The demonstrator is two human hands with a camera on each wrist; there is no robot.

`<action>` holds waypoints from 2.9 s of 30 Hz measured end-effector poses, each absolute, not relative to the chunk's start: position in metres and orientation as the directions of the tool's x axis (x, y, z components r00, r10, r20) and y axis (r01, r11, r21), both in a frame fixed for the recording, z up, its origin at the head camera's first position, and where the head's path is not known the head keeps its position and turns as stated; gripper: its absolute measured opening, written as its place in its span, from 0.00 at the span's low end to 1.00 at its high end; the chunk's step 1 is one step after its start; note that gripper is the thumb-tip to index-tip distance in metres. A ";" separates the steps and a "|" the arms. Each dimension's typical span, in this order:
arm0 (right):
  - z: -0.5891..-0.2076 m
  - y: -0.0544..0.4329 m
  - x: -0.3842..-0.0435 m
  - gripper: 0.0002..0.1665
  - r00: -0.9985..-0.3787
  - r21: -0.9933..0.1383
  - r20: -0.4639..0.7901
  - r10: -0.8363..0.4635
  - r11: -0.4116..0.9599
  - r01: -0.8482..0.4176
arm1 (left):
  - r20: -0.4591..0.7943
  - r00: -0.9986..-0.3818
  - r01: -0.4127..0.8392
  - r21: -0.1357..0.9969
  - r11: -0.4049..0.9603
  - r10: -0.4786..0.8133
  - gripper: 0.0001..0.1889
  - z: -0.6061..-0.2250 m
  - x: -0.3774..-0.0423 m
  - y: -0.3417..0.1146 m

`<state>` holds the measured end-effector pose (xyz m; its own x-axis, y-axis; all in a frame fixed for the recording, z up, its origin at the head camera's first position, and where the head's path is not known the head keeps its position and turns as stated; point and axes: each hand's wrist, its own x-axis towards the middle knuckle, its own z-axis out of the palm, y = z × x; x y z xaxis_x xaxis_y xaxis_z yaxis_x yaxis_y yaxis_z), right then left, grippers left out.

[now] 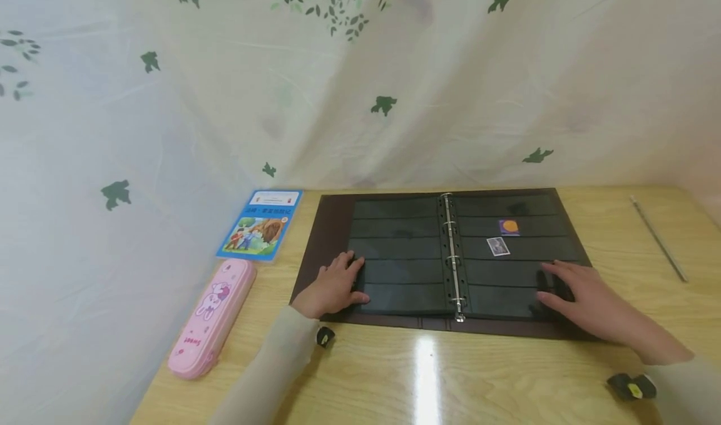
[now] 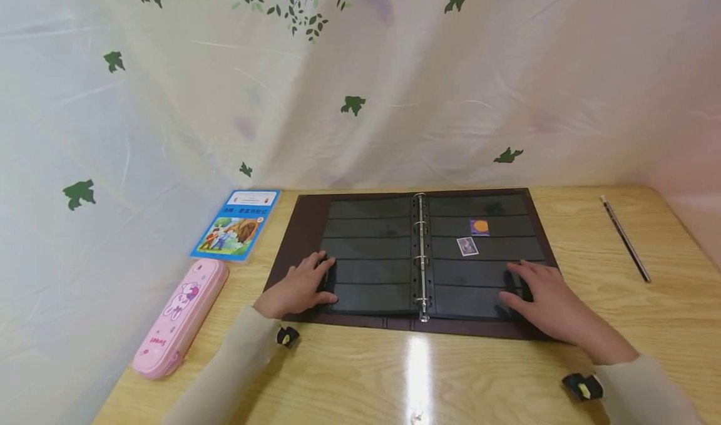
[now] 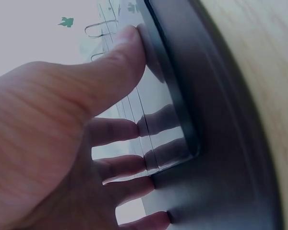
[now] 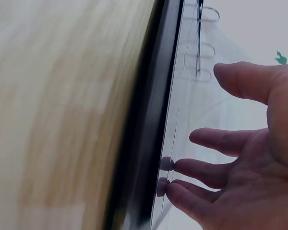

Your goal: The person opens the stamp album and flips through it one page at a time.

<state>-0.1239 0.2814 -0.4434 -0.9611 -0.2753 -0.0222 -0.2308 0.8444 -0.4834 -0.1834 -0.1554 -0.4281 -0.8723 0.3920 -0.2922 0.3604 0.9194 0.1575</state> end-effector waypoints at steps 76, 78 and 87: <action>-0.406 0.305 -0.111 0.30 -0.953 -0.611 0.158 -0.257 0.733 -0.299 | -0.293 -0.879 0.347 0.145 0.927 0.375 0.42 -0.430 -0.181 -0.154; -0.403 0.303 -0.110 0.30 -0.945 -0.629 0.187 -0.269 0.706 -0.326 | -0.297 -0.879 0.347 0.140 0.927 0.374 0.42 -0.430 -0.181 -0.154; -0.389 0.285 -0.111 0.28 -0.897 -0.696 0.299 -0.325 0.569 -0.438 | -0.296 -0.880 0.347 0.138 0.928 0.373 0.41 -0.429 -0.180 -0.153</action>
